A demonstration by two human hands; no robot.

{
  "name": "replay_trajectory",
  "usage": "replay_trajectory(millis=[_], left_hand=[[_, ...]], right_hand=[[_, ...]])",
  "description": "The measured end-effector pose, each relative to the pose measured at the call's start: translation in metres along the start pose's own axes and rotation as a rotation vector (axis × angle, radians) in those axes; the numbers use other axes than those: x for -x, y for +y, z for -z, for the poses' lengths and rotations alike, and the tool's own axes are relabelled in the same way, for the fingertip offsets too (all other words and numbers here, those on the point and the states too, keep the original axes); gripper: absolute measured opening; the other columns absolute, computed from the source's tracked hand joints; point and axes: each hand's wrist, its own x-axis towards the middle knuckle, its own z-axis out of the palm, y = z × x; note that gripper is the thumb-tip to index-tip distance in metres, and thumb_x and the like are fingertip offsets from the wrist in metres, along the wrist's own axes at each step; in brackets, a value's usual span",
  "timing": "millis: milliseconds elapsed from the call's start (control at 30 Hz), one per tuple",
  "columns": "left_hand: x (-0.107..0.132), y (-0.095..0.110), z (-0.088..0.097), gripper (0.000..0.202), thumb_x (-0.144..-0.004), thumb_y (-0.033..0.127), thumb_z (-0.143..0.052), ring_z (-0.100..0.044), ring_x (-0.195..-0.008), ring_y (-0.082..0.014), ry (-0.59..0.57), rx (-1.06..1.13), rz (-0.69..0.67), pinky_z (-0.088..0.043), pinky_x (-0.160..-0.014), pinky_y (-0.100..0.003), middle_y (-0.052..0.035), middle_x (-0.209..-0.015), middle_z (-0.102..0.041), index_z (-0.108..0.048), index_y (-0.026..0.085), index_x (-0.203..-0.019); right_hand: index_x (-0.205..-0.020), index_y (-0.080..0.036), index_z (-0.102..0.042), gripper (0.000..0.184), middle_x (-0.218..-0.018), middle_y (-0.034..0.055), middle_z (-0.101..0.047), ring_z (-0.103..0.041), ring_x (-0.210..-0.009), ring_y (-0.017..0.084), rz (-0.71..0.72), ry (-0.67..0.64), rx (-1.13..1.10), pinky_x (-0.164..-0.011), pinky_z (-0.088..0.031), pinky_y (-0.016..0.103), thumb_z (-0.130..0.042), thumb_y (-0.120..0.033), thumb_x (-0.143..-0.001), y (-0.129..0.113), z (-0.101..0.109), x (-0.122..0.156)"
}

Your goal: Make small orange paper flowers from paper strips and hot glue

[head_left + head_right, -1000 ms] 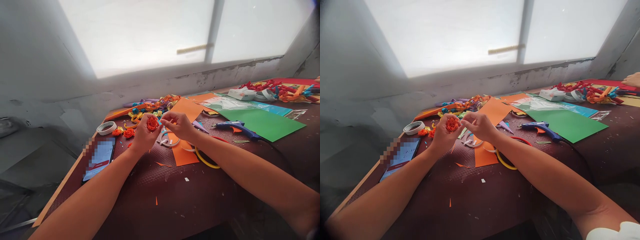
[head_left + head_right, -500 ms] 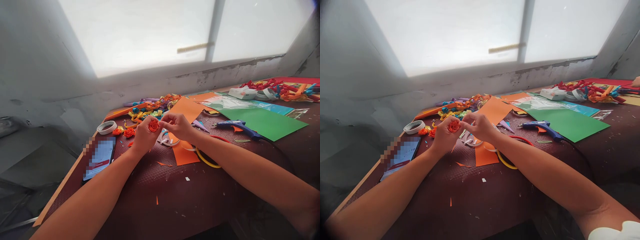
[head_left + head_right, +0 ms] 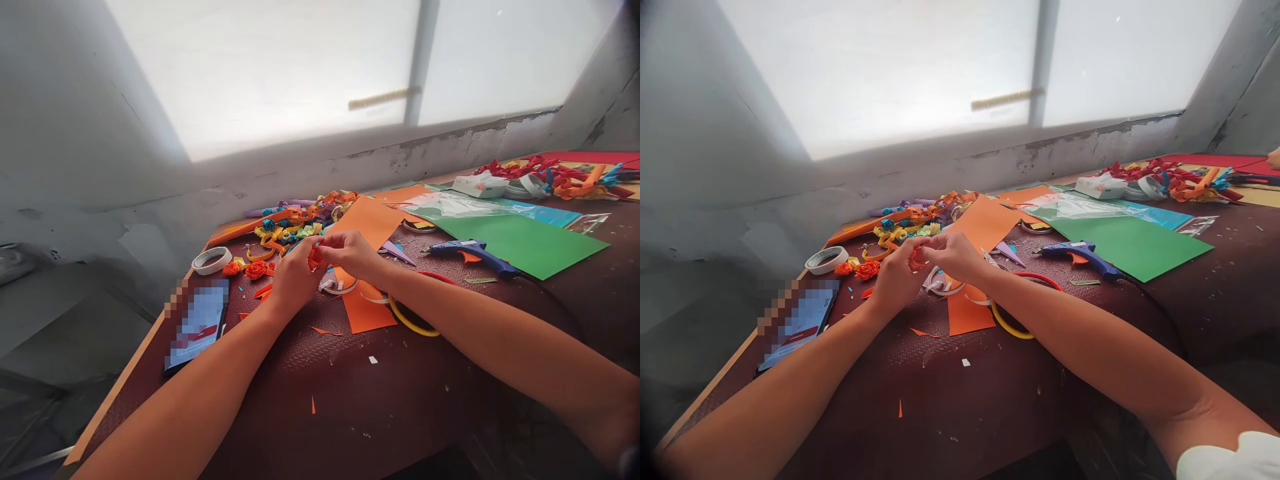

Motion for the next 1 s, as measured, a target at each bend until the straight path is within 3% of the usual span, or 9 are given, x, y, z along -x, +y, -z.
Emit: replay_trajectory(millis=[133,300,433,600,733,900,1000], left_hand=[[0.0,0.002,0.0,0.045,-0.085,0.024,-0.07,-0.072,-0.094,-0.0227,-0.016,0.023,-0.022,-0.054,-0.084,-0.033,-0.0088,-0.118,-0.076,-0.064,0.023,-0.129],[0.0,0.002,0.001,0.056,-0.083,0.033,-0.075,-0.071,-0.105,-0.0245,-0.049,0.096,-0.044,-0.054,-0.095,-0.035,-0.0104,-0.132,-0.07,-0.061,0.022,-0.136],[-0.001,-0.002,0.0,0.055,-0.084,0.033,-0.075,-0.071,-0.109,-0.0264,-0.022,0.066,-0.031,-0.053,-0.098,-0.038,-0.0102,-0.129,-0.071,-0.062,0.023,-0.136],[-0.001,-0.003,0.0,0.057,-0.084,0.03,-0.074,-0.067,-0.116,-0.0293,-0.017,0.006,-0.069,-0.054,-0.098,-0.04,-0.0117,-0.128,-0.071,-0.059,0.023,-0.138],[-0.001,0.002,0.003,0.059,-0.085,0.025,-0.067,-0.067,-0.113,-0.027,-0.053,0.112,-0.126,-0.057,-0.093,-0.039,-0.0141,-0.134,-0.065,-0.054,0.019,-0.142],[-0.003,0.006,0.004,0.039,-0.089,0.028,-0.061,-0.074,-0.089,-0.0213,0.027,0.366,0.062,-0.06,-0.079,-0.033,-0.0114,-0.111,-0.075,-0.066,0.015,-0.126],[-0.004,0.008,0.003,0.032,-0.087,0.029,-0.065,-0.075,-0.087,-0.0224,0.037,0.417,0.131,-0.06,-0.079,-0.033,-0.0103,-0.103,-0.078,-0.072,0.014,-0.114]], right_hand=[[-0.081,-0.014,-0.073,0.017,-0.078,0.0037,-0.074,-0.069,-0.074,0.017,-0.021,0.025,-0.017,-0.065,-0.053,0.024,-0.063,-0.028,-0.08,0.002,-0.001,-0.002],[-0.076,-0.015,-0.068,0.012,-0.071,0.0017,-0.069,-0.064,-0.067,0.015,-0.031,0.114,0.004,-0.057,-0.049,0.022,-0.063,-0.026,-0.077,0.004,0.0,-0.005],[-0.08,-0.015,-0.07,0.016,-0.076,0.004,-0.072,-0.067,-0.071,0.016,-0.054,0.12,-0.004,-0.059,-0.052,0.023,-0.068,-0.031,-0.078,0.005,-0.001,-0.005],[-0.08,-0.014,-0.071,0.022,-0.078,0.0072,-0.076,-0.073,-0.074,0.019,-0.035,0.032,-0.051,-0.065,-0.058,0.027,-0.069,-0.036,-0.081,0.004,-0.002,-0.004],[-0.085,-0.015,-0.07,0.02,-0.082,0.0075,-0.076,-0.073,-0.078,0.02,0.044,0.106,-0.024,-0.07,-0.058,0.028,-0.07,-0.034,-0.081,0.003,0.001,-0.005],[-0.086,-0.016,-0.069,0.017,-0.083,0.006,-0.075,-0.07,-0.073,0.018,0.106,0.203,0.085,-0.066,-0.055,0.027,-0.072,-0.031,-0.079,0.005,0.003,-0.006],[-0.087,-0.017,-0.07,0.015,-0.083,0.0046,-0.075,-0.07,-0.073,0.017,0.129,0.2,0.142,-0.066,-0.055,0.027,-0.07,-0.029,-0.079,0.008,0.001,-0.006]])
